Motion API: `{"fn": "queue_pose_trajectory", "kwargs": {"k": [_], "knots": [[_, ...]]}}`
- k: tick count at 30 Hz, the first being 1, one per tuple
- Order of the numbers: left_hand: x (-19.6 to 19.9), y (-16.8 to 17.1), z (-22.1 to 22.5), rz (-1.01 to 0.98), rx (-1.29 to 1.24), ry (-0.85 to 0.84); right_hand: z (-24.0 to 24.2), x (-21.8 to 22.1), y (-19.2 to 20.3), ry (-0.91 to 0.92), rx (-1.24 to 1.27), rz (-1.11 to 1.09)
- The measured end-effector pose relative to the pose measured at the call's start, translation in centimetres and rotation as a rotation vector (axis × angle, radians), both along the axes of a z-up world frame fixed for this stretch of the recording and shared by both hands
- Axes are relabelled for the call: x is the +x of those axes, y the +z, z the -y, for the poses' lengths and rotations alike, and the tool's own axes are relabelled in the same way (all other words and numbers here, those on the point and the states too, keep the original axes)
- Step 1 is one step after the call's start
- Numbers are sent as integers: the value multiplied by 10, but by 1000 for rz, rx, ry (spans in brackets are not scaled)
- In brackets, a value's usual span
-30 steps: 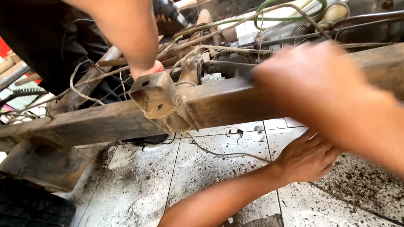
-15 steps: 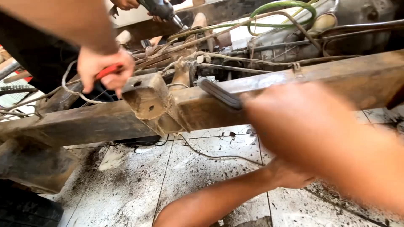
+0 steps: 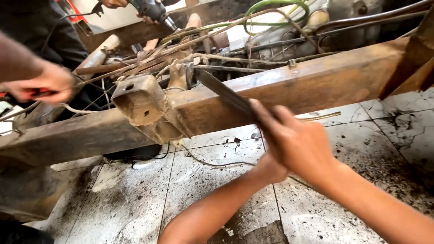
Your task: The person scrapes dirt and rust from a vehicle chassis using a wire brush and a scraper.
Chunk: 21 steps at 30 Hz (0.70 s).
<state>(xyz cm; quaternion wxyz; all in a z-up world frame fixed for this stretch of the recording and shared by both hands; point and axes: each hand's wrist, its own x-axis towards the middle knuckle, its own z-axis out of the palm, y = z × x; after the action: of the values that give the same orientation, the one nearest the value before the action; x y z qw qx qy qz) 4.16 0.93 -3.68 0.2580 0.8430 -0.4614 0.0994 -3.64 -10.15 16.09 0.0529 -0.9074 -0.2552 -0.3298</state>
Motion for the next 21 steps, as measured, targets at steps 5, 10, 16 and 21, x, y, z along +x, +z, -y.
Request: {"fn": "queue_pose_trajectory", "kwargs": {"k": [5, 10, 16, 21], "knots": [[0, 13, -39, -271, 746, 350, 58, 24, -74, 0, 533, 337], [14, -34, -74, -127, 890, 327, 19, 59, -177, -93, 819, 185], [11, -74, -87, -170, 1021, 328, 11, 23, -143, 173, 670, -38], [-2, -56, -88, -287, 1135, 338, 43, 27, -97, -146, 1274, 88]]}}
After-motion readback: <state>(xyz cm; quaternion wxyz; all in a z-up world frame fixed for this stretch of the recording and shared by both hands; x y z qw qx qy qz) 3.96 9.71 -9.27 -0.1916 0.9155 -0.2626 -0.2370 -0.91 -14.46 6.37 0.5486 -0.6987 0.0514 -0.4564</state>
